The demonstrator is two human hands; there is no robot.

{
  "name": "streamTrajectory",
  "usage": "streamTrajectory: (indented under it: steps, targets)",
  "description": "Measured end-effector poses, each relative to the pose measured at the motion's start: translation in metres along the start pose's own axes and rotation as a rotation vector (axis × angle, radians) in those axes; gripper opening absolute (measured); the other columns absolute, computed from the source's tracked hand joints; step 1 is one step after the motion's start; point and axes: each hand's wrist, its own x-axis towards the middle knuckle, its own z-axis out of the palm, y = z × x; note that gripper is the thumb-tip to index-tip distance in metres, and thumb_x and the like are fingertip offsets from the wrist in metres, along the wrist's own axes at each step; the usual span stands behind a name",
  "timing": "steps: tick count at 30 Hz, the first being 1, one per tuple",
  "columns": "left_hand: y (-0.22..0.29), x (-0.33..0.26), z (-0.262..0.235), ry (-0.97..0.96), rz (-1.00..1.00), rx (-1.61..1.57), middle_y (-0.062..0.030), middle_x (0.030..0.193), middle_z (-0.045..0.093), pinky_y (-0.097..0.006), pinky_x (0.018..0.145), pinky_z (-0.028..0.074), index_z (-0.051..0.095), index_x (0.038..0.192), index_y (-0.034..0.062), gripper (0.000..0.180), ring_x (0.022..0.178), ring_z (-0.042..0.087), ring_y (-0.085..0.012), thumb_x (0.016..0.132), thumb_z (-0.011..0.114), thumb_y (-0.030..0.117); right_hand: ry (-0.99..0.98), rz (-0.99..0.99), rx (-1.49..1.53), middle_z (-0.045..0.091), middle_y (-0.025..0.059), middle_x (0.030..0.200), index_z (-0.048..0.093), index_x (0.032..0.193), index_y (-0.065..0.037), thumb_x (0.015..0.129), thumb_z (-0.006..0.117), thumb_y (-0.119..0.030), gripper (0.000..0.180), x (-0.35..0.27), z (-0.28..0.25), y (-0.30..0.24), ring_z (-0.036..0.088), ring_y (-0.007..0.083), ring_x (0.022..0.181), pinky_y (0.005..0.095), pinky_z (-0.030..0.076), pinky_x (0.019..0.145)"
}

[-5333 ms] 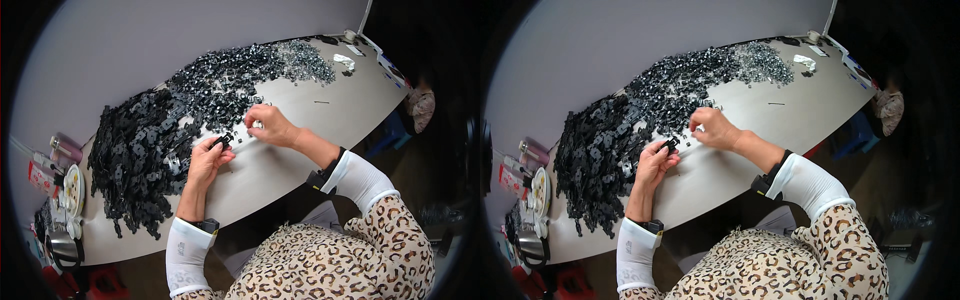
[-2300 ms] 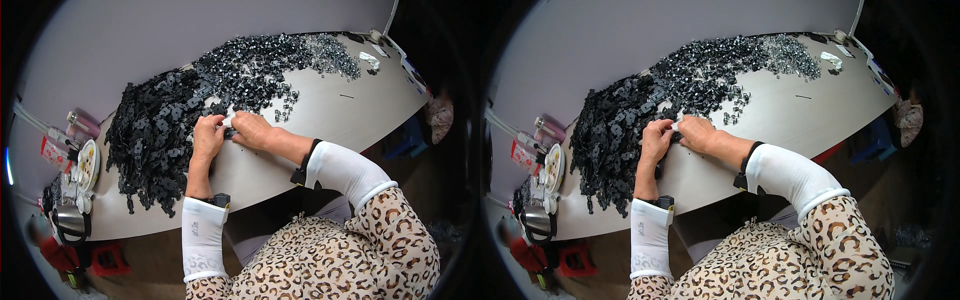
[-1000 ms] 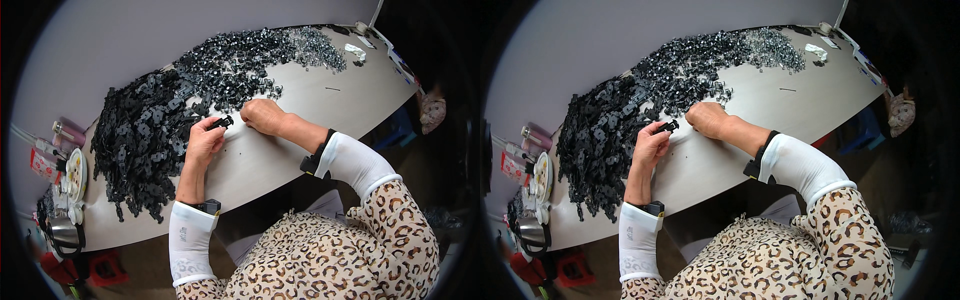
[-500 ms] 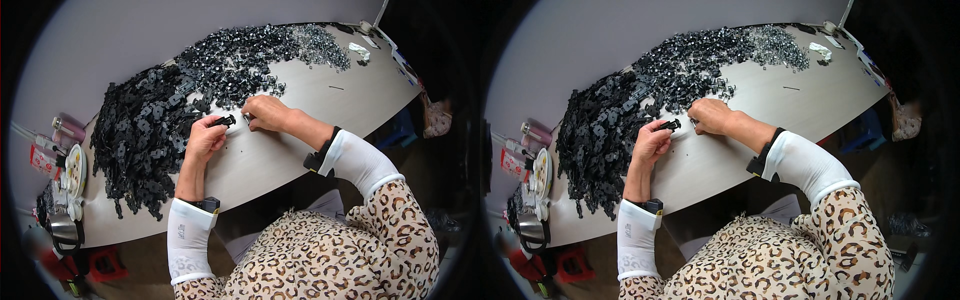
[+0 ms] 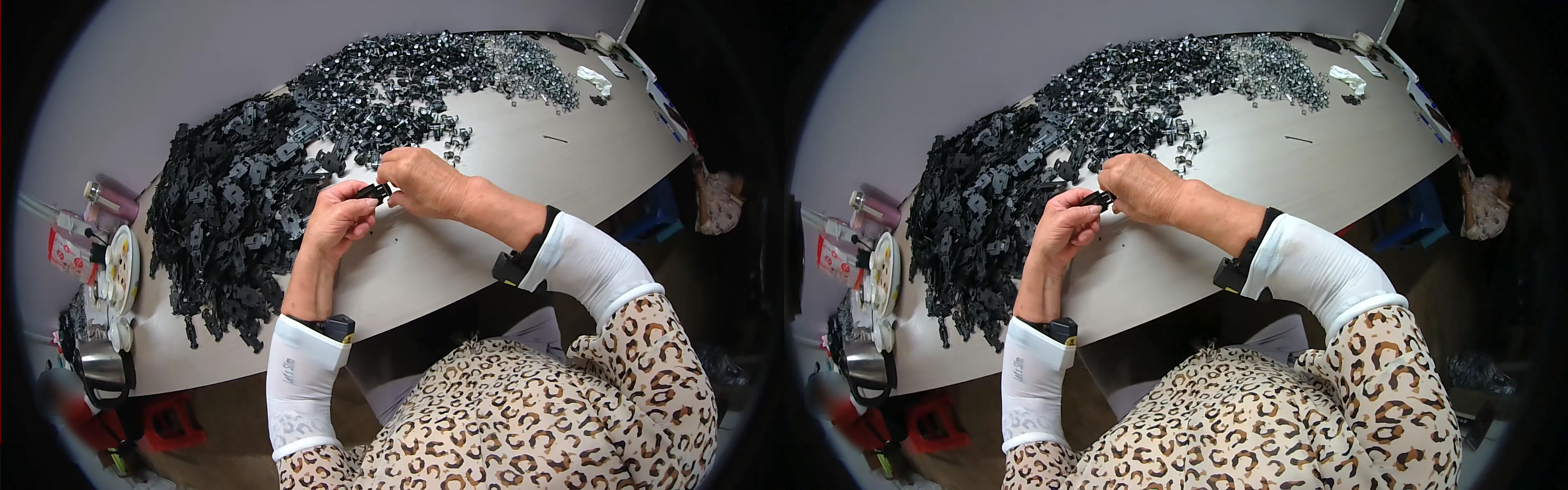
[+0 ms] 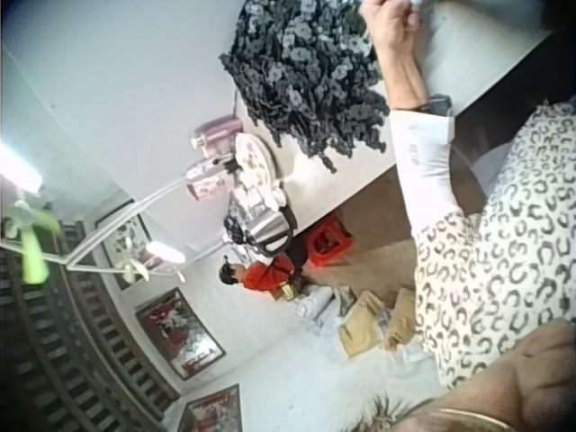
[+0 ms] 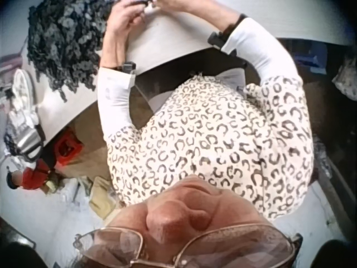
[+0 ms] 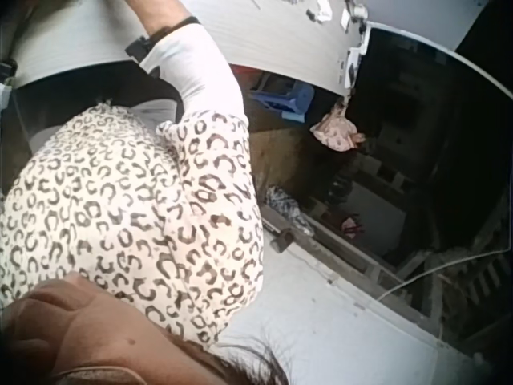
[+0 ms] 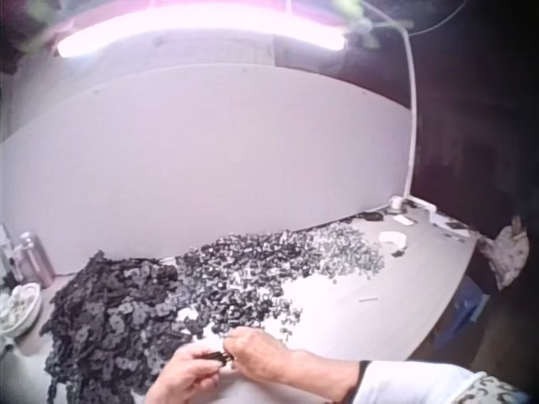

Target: The person is assembling small black plastic components by snapping metal clips or springs into them.

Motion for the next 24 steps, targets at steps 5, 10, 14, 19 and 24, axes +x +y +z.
streamTrajectory:
  steps: [5, 10, 14, 19, 24]
  targets:
    - [0.001, -0.001, -0.002, -0.072, -0.009, 0.013, -0.0055, 0.064, 0.057, -0.017, 0.036, 0.034, 0.058, 0.093, -0.0021, 0.015, 0.046, 0.051, -0.0077, 0.079, 0.061, -0.001, 0.193, -0.137, 0.133, 0.057, 0.012, 0.078, 0.06, 0.082, 0.001, 0.061, 0.074, -0.003, 0.025, -0.007, 0.004, 0.001, 0.058, 0.0292, 0.077, 0.037, 0.048, 0.068]
    - [-0.005, 0.002, 0.016, 0.016, 0.177, 0.06, -0.0062, 0.075, 0.061, -0.02, 0.047, 0.045, 0.056, 0.109, -0.0028, 0.031, 0.055, 0.057, -0.0103, 0.079, 0.063, -0.002, 0.215, 0.045, 0.157, 0.057, 0.0157, 0.078, 0.06, 0.082, 0.002, 0.064, 0.071, -0.007, 0.022, -0.017, 0.02, 0.011, 0.058, 0.0323, 0.076, 0.0389, 0.048, 0.068]
    - [-0.003, -0.003, 0.016, 0.066, 0.229, 0.059, -0.0057, 0.08, 0.062, -0.019, 0.051, 0.046, 0.06, 0.102, -0.0027, 0.024, 0.06, 0.058, -0.0111, 0.079, 0.063, -0.003, 0.118, 0.145, 0.214, 0.058, 0.0168, 0.08, 0.061, 0.087, 0.004, 0.068, 0.07, -0.01, 0.025, -0.007, 0.017, 0.002, 0.059, 0.0327, 0.079, 0.0399, 0.048, 0.071]
    - [-0.006, 0.007, 0.007, 0.074, 0.33, -0.065, -0.0058, 0.076, 0.061, -0.021, 0.051, 0.047, 0.059, 0.1, -0.0025, 0.02, 0.06, 0.059, -0.0134, 0.08, 0.064, -0.001, 0.279, 0.13, 0.142, 0.06, 0.015, 0.084, 0.065, 0.093, 0.0, 0.074, 0.067, -0.005, 0.02, -0.027, -0.018, 0.047, 0.059, 0.0285, 0.078, 0.0365, 0.048, 0.072]
    - [-0.004, 0.003, -0.003, 0.061, 0.34, -0.058, -0.0087, 0.083, 0.062, -0.021, 0.051, 0.048, 0.058, 0.101, -0.0016, 0.019, 0.06, 0.06, -0.0141, 0.082, 0.061, 0.0, 0.063, 0.331, -0.012, 0.061, 0.0151, 0.087, 0.067, 0.081, -0.002, 0.076, 0.063, -0.005, 0.007, -0.052, -0.028, 0.056, 0.06, 0.0327, 0.085, 0.0391, 0.049, 0.075]
